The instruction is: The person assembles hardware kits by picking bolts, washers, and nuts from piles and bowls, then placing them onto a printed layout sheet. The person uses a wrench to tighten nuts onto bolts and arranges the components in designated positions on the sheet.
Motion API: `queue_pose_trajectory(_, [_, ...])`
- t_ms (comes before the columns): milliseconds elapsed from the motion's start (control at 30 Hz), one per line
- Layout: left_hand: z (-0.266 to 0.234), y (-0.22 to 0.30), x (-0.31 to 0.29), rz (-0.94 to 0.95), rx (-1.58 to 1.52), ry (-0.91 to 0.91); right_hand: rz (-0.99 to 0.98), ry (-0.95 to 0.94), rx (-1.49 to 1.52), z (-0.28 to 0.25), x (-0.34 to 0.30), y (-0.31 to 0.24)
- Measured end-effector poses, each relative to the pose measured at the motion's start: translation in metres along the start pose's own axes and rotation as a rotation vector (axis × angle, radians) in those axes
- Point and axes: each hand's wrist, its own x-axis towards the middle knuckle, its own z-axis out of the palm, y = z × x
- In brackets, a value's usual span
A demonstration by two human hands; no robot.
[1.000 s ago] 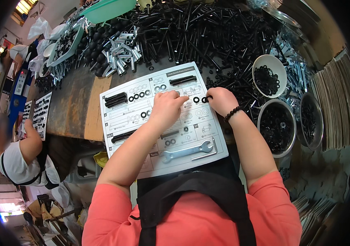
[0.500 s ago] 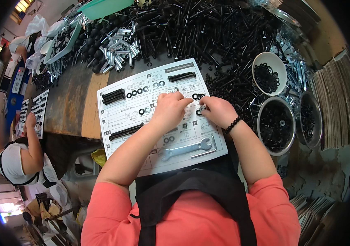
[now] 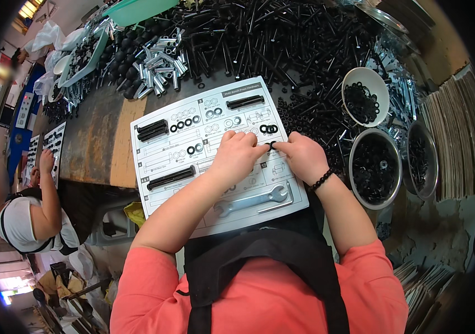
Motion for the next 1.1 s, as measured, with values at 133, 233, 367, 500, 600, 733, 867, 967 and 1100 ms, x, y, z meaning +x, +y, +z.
queue_pose_trajectory(133, [0.000,0.000,0.001,0.008,-0.010,0.007,0.018,0.024,-0.021,0.000,-0.001,0.002])
queue_pose_trajectory(233, [-0.001,0.001,0.001,0.008,-0.023,0.004,-0.008,0.024,-0.018,-0.002,-0.002,0.003])
queue_pose_trajectory(367, [0.000,0.000,0.003,0.008,-0.054,0.016,0.007,0.022,0.004,-0.004,-0.002,0.002])
queue_pose_trajectory(500, [-0.002,-0.005,0.022,-0.093,-0.147,0.118,0.071,0.089,0.031,-0.015,0.000,0.000])
queue_pose_trajectory(600, [0.006,-0.010,0.043,-0.144,-0.120,0.149,0.082,0.149,0.054,-0.014,-0.001,0.005])
queue_pose_trajectory(733, [0.014,-0.013,0.058,-0.146,-0.112,0.078,0.116,0.107,0.058,-0.012,0.000,0.006])
queue_pose_trajectory(867, [0.011,-0.017,0.059,-0.183,-0.268,0.067,0.137,0.051,0.029,-0.006,0.014,0.002])
queue_pose_trajectory(967, [0.000,-0.025,0.055,-0.153,-0.355,0.023,0.180,-0.024,0.066,-0.010,0.022,-0.004])
queue_pose_trajectory(1100, [-0.011,-0.023,0.034,0.016,-0.133,-0.039,0.224,-0.104,0.052,-0.010,0.027,-0.004])
